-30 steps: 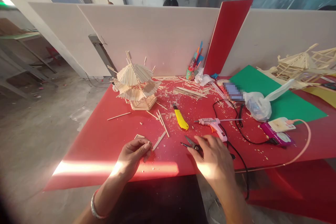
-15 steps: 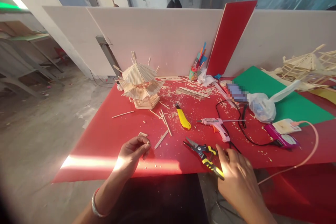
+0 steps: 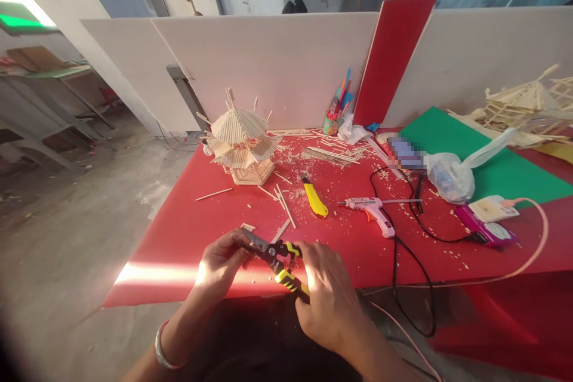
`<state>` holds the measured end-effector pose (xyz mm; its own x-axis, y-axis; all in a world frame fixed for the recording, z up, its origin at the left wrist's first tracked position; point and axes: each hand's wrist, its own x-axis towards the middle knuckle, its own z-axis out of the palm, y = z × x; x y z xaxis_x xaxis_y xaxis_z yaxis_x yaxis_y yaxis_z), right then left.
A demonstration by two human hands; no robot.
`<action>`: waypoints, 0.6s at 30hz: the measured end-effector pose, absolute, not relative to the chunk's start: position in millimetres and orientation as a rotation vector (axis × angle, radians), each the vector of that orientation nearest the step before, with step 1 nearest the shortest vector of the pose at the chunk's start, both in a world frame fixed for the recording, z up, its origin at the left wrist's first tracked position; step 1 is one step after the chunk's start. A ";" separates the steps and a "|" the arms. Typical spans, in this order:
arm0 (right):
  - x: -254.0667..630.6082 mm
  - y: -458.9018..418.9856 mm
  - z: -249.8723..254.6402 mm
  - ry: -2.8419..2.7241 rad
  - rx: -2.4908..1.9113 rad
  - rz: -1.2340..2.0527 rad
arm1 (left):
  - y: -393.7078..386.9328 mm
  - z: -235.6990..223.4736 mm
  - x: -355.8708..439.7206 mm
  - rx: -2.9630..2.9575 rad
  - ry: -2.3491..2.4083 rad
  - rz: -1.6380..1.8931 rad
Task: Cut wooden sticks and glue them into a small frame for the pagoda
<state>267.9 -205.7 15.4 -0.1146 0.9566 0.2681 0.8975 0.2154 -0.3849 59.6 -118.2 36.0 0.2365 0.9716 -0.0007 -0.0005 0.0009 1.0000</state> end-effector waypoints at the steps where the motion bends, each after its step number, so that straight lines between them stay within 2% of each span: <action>1: 268.4 -206.0 15.0 -2.046 -1.712 0.173 | -118.1 36.0 59.4 1.321 1.026 1.034; 11: 269.8 -209.2 9.8 -2.042 -1.765 0.207 | -116.4 43.0 62.9 1.440 1.020 1.025; 18: 262.2 -210.5 14.0 -2.144 -1.890 0.386 | -121.3 43.3 57.4 1.620 1.054 1.023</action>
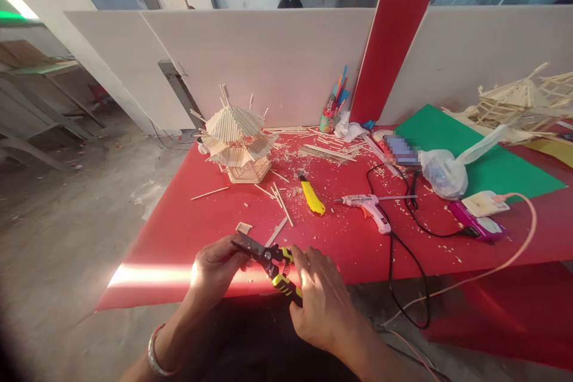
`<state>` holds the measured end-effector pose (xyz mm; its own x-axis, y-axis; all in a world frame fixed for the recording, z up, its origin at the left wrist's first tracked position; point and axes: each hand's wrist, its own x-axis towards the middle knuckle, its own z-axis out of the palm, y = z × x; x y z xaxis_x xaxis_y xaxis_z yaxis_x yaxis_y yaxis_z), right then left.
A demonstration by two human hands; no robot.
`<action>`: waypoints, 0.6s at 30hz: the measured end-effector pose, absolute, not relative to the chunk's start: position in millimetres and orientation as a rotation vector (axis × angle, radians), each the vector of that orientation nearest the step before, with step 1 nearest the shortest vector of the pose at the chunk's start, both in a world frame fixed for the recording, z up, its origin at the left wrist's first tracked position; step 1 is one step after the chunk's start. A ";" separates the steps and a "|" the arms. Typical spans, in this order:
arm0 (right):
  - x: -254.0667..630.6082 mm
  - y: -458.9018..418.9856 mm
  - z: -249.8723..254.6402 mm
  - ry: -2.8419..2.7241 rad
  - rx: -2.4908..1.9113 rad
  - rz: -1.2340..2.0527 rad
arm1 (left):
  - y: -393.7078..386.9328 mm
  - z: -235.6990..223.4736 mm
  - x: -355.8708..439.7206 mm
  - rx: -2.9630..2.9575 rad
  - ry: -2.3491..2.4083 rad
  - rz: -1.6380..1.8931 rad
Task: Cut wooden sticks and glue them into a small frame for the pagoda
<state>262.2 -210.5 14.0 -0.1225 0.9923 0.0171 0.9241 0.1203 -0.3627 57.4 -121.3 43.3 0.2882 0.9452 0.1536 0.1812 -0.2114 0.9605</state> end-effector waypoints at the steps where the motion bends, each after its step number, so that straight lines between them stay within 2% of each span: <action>1: 262.4 -210.0 16.8 -2.164 -1.912 0.429 | -121.4 43.9 56.6 1.661 1.055 1.014; 9: 269.7 -210.8 25.6 -2.185 -1.958 0.685 | -117.5 37.9 52.0 1.571 0.965 0.907; 18: 265.3 -213.4 24.0 -2.109 -1.924 0.694 | -117.2 34.1 52.5 1.312 0.859 0.899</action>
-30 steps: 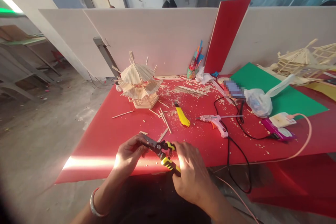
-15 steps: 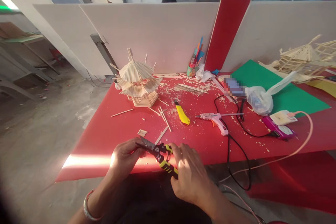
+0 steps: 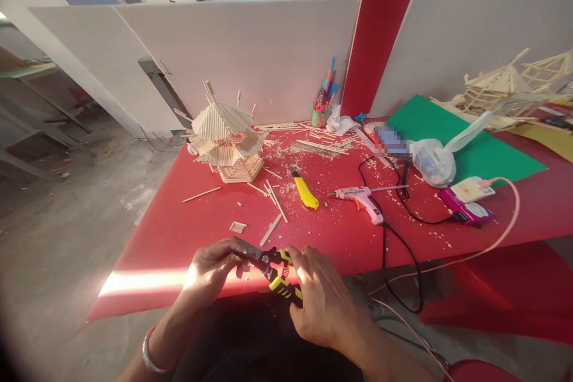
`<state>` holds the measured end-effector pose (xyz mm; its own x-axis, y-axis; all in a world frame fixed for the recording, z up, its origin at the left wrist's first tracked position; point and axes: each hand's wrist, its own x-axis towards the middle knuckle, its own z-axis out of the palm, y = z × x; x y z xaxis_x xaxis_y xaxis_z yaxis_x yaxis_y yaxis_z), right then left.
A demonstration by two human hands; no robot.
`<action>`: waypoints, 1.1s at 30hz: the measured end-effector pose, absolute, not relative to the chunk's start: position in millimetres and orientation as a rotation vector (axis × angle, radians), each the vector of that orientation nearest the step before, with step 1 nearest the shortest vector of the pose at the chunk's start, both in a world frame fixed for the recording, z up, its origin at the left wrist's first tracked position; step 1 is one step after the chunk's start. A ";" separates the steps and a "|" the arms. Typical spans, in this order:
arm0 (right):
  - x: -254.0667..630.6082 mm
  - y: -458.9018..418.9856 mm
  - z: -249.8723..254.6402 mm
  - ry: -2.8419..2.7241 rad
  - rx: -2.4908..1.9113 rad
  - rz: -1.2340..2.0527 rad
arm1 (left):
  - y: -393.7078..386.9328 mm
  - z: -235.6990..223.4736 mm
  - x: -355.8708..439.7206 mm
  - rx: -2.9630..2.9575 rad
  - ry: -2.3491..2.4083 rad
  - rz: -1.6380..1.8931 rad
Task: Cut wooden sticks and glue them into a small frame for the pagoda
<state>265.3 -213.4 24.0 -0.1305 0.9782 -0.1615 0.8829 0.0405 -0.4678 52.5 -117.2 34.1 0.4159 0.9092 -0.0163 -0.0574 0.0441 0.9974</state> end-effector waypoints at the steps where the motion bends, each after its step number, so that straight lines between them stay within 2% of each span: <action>1: 264.8 -213.4 24.2 -2.110 -1.923 0.706 | -116.9 33.0 52.8 1.299 0.850 0.910; 14: 261.7 -220.7 12.4 -2.215 -1.839 0.669 | -112.2 43.2 60.0 1.443 0.845 0.883; 20: 260.2 -212.6 25.1 -2.155 -1.879 0.721 | -110.5 31.3 58.8 1.344 0.846 0.866; 27: 260.1 -208.1 14.3 -2.003 -1.966 0.692 | -110.2 15.2 61.1 1.153 0.883 0.899; 33: 274.2 -204.6 17.4 -1.991 -1.792 0.506 | -109.6 11.4 62.1 1.126 0.936 0.936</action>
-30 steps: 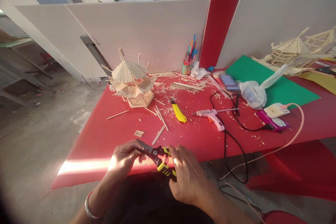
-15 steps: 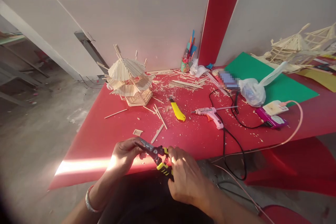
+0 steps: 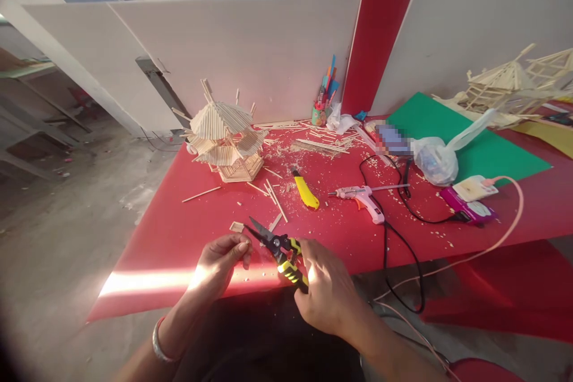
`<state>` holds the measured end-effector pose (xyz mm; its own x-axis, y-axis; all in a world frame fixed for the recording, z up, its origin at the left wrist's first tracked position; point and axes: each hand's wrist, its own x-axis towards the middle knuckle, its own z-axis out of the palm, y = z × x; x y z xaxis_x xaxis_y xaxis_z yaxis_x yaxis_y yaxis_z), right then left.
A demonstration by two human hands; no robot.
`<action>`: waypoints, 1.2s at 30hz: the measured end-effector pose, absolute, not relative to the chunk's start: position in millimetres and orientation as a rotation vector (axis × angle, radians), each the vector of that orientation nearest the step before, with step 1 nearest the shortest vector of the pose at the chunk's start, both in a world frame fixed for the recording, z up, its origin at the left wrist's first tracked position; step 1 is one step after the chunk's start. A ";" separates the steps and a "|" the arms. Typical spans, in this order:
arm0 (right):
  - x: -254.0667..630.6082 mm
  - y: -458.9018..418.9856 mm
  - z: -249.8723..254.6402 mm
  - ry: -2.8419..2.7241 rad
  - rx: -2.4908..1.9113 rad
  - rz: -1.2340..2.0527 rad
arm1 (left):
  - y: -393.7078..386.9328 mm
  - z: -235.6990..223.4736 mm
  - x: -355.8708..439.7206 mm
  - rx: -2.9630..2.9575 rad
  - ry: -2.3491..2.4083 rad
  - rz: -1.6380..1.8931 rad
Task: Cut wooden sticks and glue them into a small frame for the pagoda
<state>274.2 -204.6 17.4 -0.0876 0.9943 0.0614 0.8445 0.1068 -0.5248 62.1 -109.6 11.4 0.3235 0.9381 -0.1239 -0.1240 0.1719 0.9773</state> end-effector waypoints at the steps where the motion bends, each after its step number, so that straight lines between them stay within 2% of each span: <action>1: 274.7 -205.6 17.2 -2.012 -1.778 0.488 | -110.0 11.8 62.2 1.145 0.944 0.936; 8: 269.7 -211.4 13.1 -2.079 -1.879 0.619 | -111.7 25.4 60.0 1.268 0.920 0.849; 17: 269.3 -208.9 28.3 -2.065 -1.785 0.840 | -108.6 28.4 48.5 1.433 0.881 0.777; 24: 268.3 -213.7 21.0 -2.185 -1.822 0.731 | -108.9 28.7 48.9 1.419 0.878 0.770; 31: 262.6 -206.9 24.1 -2.167 -1.989 0.768 | -113.7 36.7 50.5 1.390 0.966 0.777; 36: 300.8 -207.1 21.0 -2.002 -2.141 0.577 | -114.2 20.3 43.0 1.518 1.230 0.885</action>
